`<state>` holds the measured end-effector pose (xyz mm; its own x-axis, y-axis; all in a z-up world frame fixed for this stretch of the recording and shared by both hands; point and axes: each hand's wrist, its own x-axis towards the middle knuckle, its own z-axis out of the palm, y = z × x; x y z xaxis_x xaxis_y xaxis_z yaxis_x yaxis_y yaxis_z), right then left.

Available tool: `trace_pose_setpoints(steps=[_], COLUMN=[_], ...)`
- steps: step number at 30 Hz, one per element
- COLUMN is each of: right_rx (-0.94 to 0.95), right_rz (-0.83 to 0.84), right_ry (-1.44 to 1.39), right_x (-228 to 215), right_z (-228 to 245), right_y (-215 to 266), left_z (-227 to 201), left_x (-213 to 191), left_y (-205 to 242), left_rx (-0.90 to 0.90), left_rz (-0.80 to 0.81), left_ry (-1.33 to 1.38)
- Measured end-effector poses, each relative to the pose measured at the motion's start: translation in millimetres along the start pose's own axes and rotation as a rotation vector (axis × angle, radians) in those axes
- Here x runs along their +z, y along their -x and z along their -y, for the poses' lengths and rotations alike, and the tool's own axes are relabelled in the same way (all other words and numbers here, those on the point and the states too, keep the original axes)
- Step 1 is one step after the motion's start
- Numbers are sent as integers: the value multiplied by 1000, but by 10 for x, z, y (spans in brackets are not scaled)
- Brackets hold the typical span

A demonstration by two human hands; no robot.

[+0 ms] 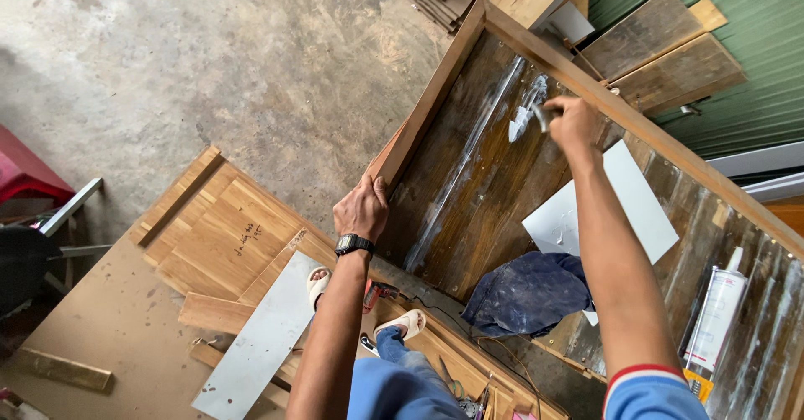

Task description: The person applies white adhesive to a wooden frame using a caulking gun and a putty knife. They spread the glue along the frame's edges and joints, then wipe excess glue with a cloth.

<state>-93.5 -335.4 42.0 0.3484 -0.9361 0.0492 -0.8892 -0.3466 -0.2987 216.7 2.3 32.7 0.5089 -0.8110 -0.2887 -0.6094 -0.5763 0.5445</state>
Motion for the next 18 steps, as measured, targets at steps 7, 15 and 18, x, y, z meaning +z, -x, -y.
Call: trace_pose_setpoints(steps=[7,15,18], right_rx=[18,-147,-147], right_rz=[101,114,129], right_ry=[325,163,189], right_x=[209,56,-2], right_z=[-38,-25,28], right_y=[-396,-195,-175], left_z=[19,49,41], left_x=[46,94,85], left_y=[-19,-43,-37], left_rx=[-15,-23,-14], left_rz=[15,36,23], left_ry=[-31,-38,-33])
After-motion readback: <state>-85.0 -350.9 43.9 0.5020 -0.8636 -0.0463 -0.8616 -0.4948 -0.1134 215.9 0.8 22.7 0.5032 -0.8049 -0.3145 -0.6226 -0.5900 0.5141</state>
